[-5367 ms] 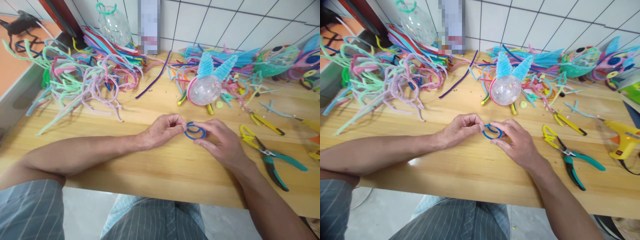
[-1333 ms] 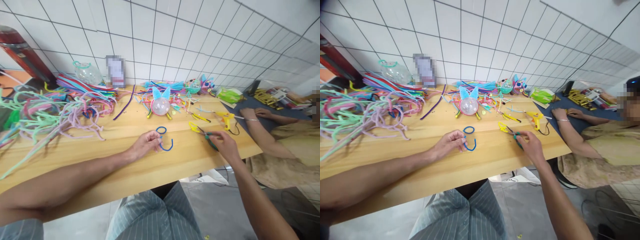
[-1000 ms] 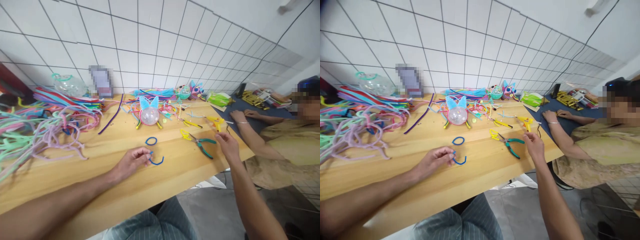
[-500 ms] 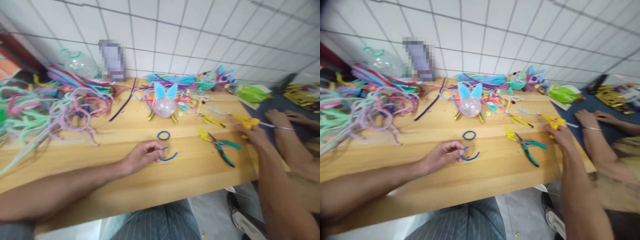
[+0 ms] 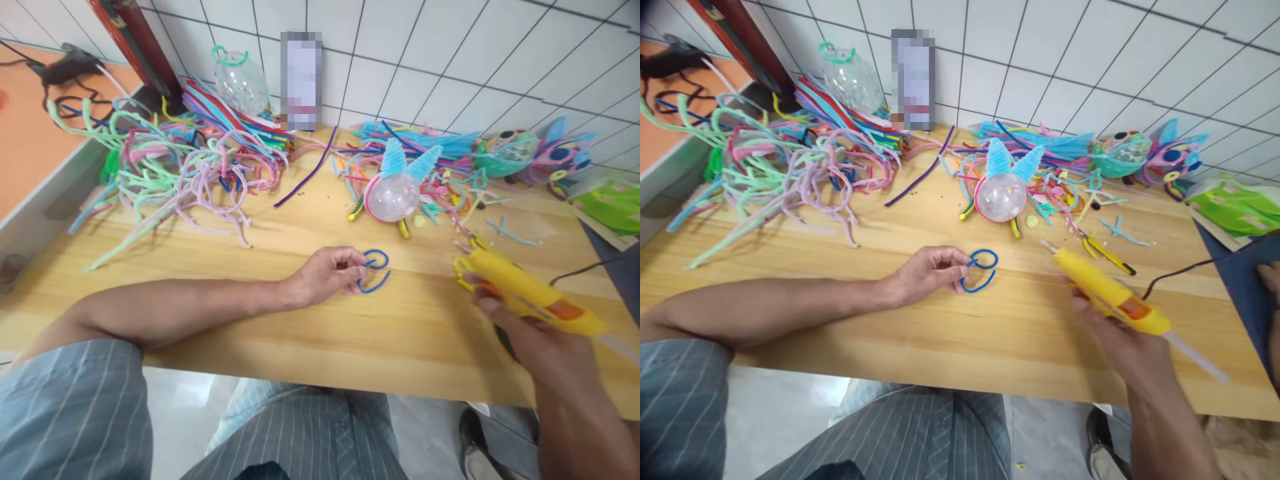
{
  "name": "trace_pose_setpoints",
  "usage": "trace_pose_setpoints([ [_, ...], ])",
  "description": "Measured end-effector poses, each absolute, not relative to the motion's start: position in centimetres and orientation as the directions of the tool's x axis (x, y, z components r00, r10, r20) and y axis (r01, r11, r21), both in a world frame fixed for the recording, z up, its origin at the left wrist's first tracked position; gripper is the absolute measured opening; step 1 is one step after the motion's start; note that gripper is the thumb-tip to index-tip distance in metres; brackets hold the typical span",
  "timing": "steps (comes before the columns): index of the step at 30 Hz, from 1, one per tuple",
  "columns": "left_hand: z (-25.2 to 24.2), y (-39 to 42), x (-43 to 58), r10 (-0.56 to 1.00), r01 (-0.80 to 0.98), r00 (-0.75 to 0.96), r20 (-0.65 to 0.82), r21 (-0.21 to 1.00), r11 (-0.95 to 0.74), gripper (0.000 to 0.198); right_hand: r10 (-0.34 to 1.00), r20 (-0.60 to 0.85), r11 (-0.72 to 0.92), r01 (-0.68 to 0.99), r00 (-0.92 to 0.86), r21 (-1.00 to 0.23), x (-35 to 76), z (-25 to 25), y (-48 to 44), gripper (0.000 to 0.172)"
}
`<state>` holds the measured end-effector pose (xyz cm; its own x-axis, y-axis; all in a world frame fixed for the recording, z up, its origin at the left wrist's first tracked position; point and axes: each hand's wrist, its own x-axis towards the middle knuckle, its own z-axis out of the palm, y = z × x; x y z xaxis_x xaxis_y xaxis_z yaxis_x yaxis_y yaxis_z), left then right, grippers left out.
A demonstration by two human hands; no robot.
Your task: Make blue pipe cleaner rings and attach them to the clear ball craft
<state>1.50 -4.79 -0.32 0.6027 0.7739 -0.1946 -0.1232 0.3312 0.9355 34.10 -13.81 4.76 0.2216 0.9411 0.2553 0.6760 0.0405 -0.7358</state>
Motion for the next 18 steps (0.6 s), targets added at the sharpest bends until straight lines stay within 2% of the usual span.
trace_pose_setpoints([
  [2, -0.4, -4.7, 1.5, 0.778, -0.16, 0.602, -0.177, 0.929, 0.334, 0.029, 0.977, 0.183, 0.056, 0.702, 0.108, -0.71, 32.6, 4.4, -13.4, 0.023],
  [4, -0.5, -4.6, 1.6, 0.787, -0.187, 0.593, -0.171, 0.921, 0.341, 0.028, 0.988, 0.155, 0.103, 0.767, -0.005, -0.634, 31.5, 4.6, -12.7, 0.025],
  [9, -0.4, -4.6, 1.7, 0.803, -0.228, 0.564, -0.193, 0.898, 0.376, 0.026, 0.933, 0.286, 0.34, 0.801, -0.219, -0.493, 29.2, 4.5, -10.8, 0.015],
  [12, -0.4, -4.7, 1.7, 0.81, -0.241, 0.559, -0.18, 0.899, 0.366, 0.027, 0.91, 0.32, 0.389, 0.809, -0.263, -0.442, 29.6, 3.1, -10.3, 0.016],
  [14, -0.4, -4.7, 1.7, 0.811, -0.236, 0.56, -0.167, 0.907, 0.35, 0.028, 0.927, 0.257, 0.36, 0.836, -0.272, -0.414, 30.7, 2.0, -10.2, 0.016],
  [18, -0.4, -4.8, 1.7, 0.813, -0.234, 0.558, -0.164, 0.909, 0.344, 0.031, 0.927, 0.01, 0.363, 0.886, -0.376, -0.29, 33.0, 1.0, -10.1, 0.017],
])
